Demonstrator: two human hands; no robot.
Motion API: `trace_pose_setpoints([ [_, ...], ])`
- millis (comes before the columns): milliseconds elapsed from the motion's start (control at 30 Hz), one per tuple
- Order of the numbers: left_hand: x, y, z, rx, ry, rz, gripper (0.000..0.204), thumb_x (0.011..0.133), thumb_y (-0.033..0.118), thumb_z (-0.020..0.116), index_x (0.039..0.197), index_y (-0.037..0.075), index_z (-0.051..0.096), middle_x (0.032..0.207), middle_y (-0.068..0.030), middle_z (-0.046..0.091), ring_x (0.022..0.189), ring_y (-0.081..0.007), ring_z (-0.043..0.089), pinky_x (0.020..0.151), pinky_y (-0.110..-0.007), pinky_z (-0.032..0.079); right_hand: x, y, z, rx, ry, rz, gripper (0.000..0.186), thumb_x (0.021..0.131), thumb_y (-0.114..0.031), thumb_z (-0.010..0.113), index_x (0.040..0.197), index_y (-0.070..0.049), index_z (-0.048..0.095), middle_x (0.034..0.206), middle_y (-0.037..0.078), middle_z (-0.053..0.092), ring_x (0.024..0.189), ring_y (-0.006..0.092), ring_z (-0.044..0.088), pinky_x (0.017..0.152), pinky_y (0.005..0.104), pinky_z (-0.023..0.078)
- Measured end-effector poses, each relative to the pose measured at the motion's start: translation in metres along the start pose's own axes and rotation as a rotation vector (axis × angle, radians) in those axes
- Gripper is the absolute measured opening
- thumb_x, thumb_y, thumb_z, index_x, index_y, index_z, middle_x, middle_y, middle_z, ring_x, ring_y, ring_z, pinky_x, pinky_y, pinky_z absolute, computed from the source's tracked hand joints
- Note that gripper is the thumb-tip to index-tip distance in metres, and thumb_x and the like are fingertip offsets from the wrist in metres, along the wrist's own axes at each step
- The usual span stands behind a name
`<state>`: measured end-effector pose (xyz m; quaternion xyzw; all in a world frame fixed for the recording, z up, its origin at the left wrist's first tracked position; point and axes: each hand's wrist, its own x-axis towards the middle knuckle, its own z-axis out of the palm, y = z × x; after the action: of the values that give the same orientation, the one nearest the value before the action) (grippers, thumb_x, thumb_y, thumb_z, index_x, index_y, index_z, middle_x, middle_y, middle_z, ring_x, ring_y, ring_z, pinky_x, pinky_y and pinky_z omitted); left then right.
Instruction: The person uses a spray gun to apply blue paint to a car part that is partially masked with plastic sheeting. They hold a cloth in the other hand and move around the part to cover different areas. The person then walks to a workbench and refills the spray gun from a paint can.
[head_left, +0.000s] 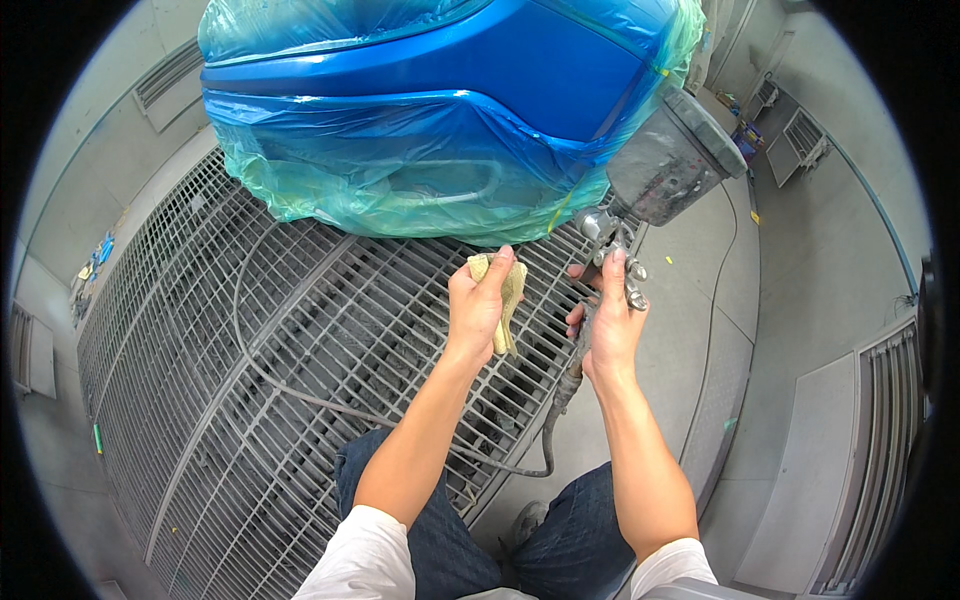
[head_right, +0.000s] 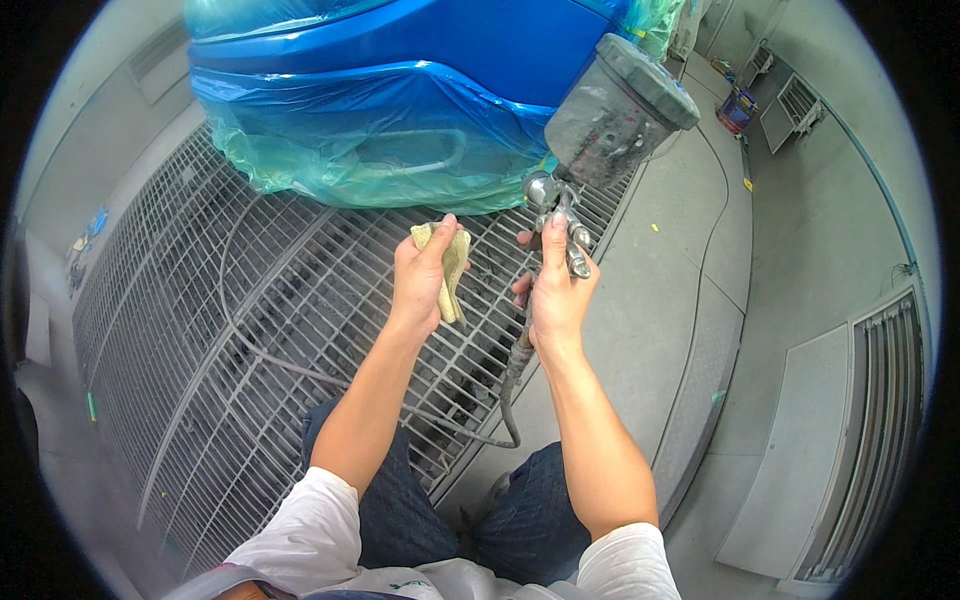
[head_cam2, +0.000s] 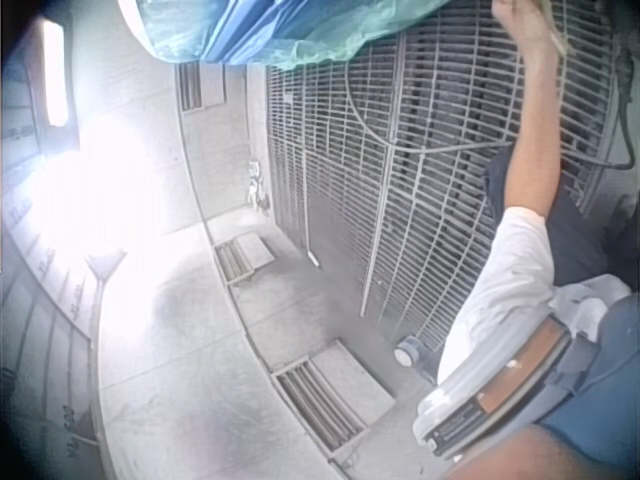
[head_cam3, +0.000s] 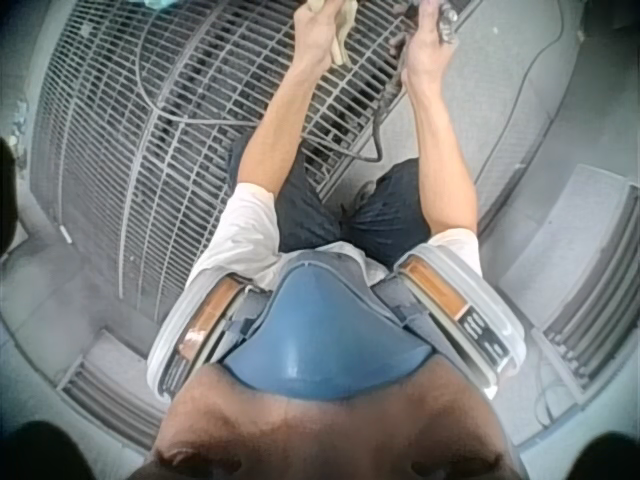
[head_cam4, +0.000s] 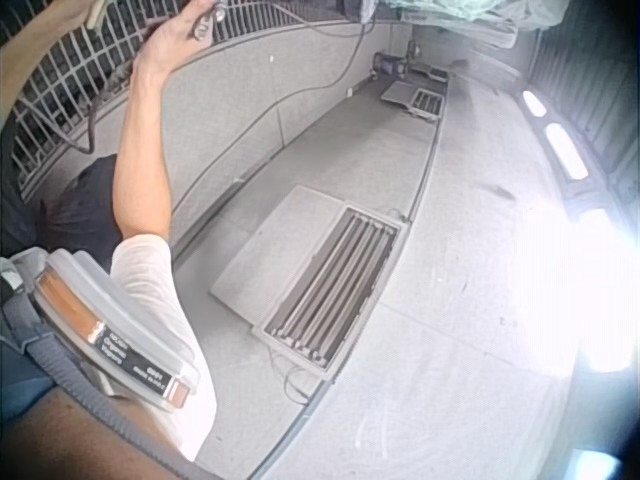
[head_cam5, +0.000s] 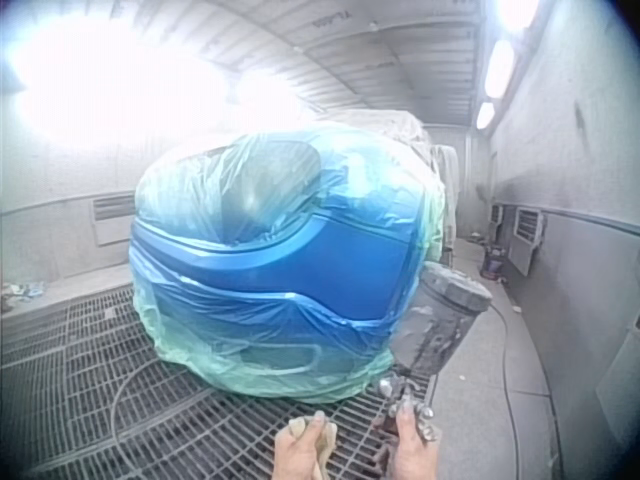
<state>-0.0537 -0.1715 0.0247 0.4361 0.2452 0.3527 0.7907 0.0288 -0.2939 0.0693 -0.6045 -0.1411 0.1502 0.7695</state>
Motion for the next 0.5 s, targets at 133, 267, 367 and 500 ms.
trace_pose_setpoints([
  [133,-0.0018,0.0006,0.0005,0.002,-0.009,0.006,0.031,0.100,0.034,0.070,0.100,0.004,0.067,0.084,-0.0037,0.066,0.070,-0.0117,0.061,0.063,-0.028,0.051,-0.0020,-0.0006,0.0003,-0.006,0.002,0.016,0.052,0.100,-0.054,0.064,0.103,-0.001,0.065,0.094,0.011,0.071,0.047,0.0132,0.056,0.039,0.0259,0.042],
  [267,-0.0028,0.0003,0.0010,0.008,-0.008,0.009,0.030,0.100,0.034,0.070,0.099,0.004,0.067,0.084,-0.0033,0.066,0.069,-0.0115,0.061,0.063,-0.028,0.052,-0.0028,-0.0009,0.0003,-0.002,-0.007,0.019,0.052,0.100,-0.054,0.064,0.102,-0.002,0.065,0.093,0.011,0.071,0.047,0.0130,0.056,0.039,0.0258,0.042],
  [367,-0.0021,-0.0003,0.0004,0.008,-0.011,0.013,0.031,0.100,0.035,0.070,0.099,0.004,0.067,0.084,-0.0029,0.066,0.069,-0.0114,0.061,0.063,-0.028,0.052,-0.0021,-0.0010,0.0002,0.004,0.000,0.011,0.053,0.099,-0.054,0.064,0.103,-0.001,0.065,0.093,0.011,0.071,0.046,0.0128,0.056,0.038,0.0258,0.041],
  [500,-0.0008,-0.0015,-0.0002,0.005,-0.011,0.010,0.031,0.100,0.035,0.070,0.100,0.004,0.068,0.085,-0.0027,0.066,0.070,-0.0113,0.061,0.064,-0.029,0.052,-0.0009,-0.0018,-0.0004,0.007,0.006,-0.004,0.054,0.099,-0.055,0.064,0.104,-0.001,0.065,0.092,0.011,0.071,0.046,0.0127,0.056,0.038,0.0258,0.041],
])
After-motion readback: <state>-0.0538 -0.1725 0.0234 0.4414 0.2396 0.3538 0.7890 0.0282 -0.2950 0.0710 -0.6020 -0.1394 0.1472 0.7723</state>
